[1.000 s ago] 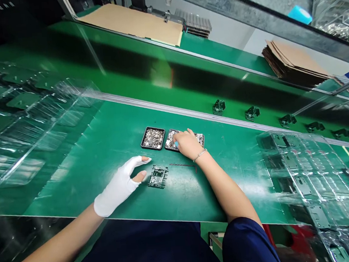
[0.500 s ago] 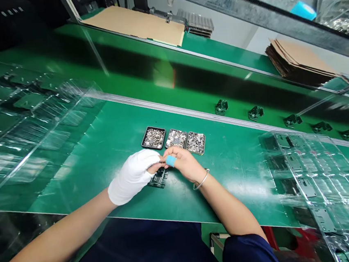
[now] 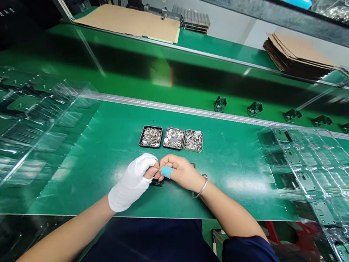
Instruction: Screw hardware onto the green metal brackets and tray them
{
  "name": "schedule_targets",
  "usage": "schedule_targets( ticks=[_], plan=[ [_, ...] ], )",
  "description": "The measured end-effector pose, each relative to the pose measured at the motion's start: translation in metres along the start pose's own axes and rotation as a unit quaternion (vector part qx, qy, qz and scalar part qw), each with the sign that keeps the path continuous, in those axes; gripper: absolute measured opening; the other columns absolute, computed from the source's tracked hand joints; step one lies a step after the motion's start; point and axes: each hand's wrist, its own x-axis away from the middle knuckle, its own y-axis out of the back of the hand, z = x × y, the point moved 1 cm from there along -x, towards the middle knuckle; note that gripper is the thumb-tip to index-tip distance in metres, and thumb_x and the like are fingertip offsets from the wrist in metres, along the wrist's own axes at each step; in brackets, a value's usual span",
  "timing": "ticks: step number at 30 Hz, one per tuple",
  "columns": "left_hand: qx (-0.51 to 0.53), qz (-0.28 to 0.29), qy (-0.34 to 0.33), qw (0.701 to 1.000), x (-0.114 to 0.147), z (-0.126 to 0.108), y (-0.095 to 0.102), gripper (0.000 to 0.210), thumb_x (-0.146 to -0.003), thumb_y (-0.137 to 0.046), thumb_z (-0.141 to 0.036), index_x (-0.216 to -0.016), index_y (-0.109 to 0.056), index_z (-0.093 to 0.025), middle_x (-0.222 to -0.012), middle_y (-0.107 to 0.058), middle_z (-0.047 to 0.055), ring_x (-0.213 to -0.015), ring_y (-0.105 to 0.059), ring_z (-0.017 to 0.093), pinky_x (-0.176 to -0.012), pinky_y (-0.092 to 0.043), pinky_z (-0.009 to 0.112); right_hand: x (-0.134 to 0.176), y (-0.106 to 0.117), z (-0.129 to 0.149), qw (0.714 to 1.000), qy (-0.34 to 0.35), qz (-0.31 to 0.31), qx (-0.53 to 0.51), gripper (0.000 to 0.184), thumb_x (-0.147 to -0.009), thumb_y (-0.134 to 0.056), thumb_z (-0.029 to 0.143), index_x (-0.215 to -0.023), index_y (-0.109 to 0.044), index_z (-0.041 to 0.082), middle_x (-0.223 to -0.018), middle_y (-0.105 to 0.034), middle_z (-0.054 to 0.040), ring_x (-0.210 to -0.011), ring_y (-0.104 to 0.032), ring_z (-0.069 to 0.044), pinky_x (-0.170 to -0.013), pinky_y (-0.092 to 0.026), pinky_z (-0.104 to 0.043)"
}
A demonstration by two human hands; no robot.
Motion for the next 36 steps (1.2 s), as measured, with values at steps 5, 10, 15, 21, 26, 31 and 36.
schedule_targets(
  ticks=[5, 10, 15, 21, 26, 31, 36],
  plan=[
    [-0.018, 0.018, 0.039, 0.999, 0.023, 0.021, 0.009, 0.048, -0.08, -0.058, -0.039, -0.122, -0.046, -0.018, -0.121, -0.054, 0.013, -0.109, -0.056, 0.025, -0.091, -0.049, 0.041, 0.008, 0.016, 0.009, 0.962, 0.08, -0.049, 0.257, 0.005, -0.087, -0.05, 0.021, -0.085, -0.055, 0.02, -0.086, -0.066, -0.0022, -0.082, -0.062, -0.016, -0.078, -0.049, -0.032],
    [-0.036, 0.109, 0.102, 0.988, 0.033, 0.034, -0.001, 0.059, -0.075, -0.061, -0.032, -0.129, -0.04, -0.018, -0.125, -0.054, 0.013, -0.116, -0.053, 0.028, -0.097, -0.045, 0.045, 0.005, 0.017, 0.004, 0.913, 0.183, -0.071, 0.359, 0.005, -0.083, -0.055, 0.017, -0.079, -0.057, 0.02, -0.093, -0.06, -0.0057, -0.091, -0.057, -0.018, -0.084, -0.046, -0.036],
    [-0.039, 0.061, 0.064, 0.995, 0.027, 0.025, -0.009, 0.041, -0.079, -0.054, -0.03, -0.117, -0.047, -0.017, -0.111, -0.056, 0.011, -0.103, -0.058, 0.025, -0.089, -0.05, 0.041, 0.003, 0.007, -0.006, 0.878, 0.226, -0.056, 0.418, 0.007, -0.085, -0.051, 0.015, -0.084, -0.055, 0.02, -0.093, -0.059, -0.0059, -0.092, -0.056, -0.018, -0.083, -0.045, -0.036],
    [-0.098, 0.044, -0.009, 0.994, 0.026, 0.02, -0.01, 0.04, -0.075, -0.054, -0.026, -0.114, -0.05, -0.016, -0.107, -0.057, 0.012, -0.101, -0.057, 0.027, -0.087, -0.049, 0.043, 0.004, 0.007, -0.006, 0.856, 0.23, -0.036, 0.462, 0.009, -0.086, -0.046, 0.014, -0.086, -0.054, 0.019, -0.094, -0.059, -0.0076, -0.092, -0.053, -0.02, -0.084, -0.044, -0.037],
    [-0.163, 0.027, -0.052, 0.985, 0.026, 0.019, -0.011, 0.039, -0.075, -0.053, -0.025, -0.112, -0.051, -0.014, -0.104, -0.059, 0.013, -0.098, -0.058, 0.028, -0.084, -0.049, 0.043, 0.005, 0.008, -0.007, 0.835, 0.228, -0.027, 0.5, 0.013, -0.082, -0.045, 0.008, -0.086, -0.053, 0.018, -0.094, -0.057, -0.0095, -0.091, -0.051, -0.021, -0.085, -0.044, -0.037],
    [-0.227, 0.052, -0.073, 0.97, 0.025, 0.015, -0.012, 0.037, -0.073, -0.054, -0.022, -0.11, -0.054, -0.014, -0.101, -0.061, 0.014, -0.094, -0.06, 0.03, -0.08, -0.049, 0.044, 0.003, 0.008, -0.015, 0.81, 0.225, -0.035, 0.54, 0.022, -0.073, -0.043, 0.003, -0.088, -0.053, 0.016, -0.096, -0.057, -0.0119, -0.091, -0.051, -0.023, -0.087, -0.044, -0.041],
    [-0.162, 0.055, -0.043, 0.984, 0.025, 0.013, -0.007, 0.046, -0.074, -0.057, -0.028, -0.116, -0.047, -0.013, -0.108, -0.058, 0.015, -0.102, -0.058, 0.03, -0.086, -0.048, 0.044, 0.005, 0.008, -0.014, 0.86, 0.185, -0.081, 0.469, 0.025, -0.075, -0.042, 0.004, -0.094, -0.051, 0.019, -0.098, -0.061, -0.0079, -0.093, -0.058, -0.019, -0.083, -0.048, -0.033]
  ],
)
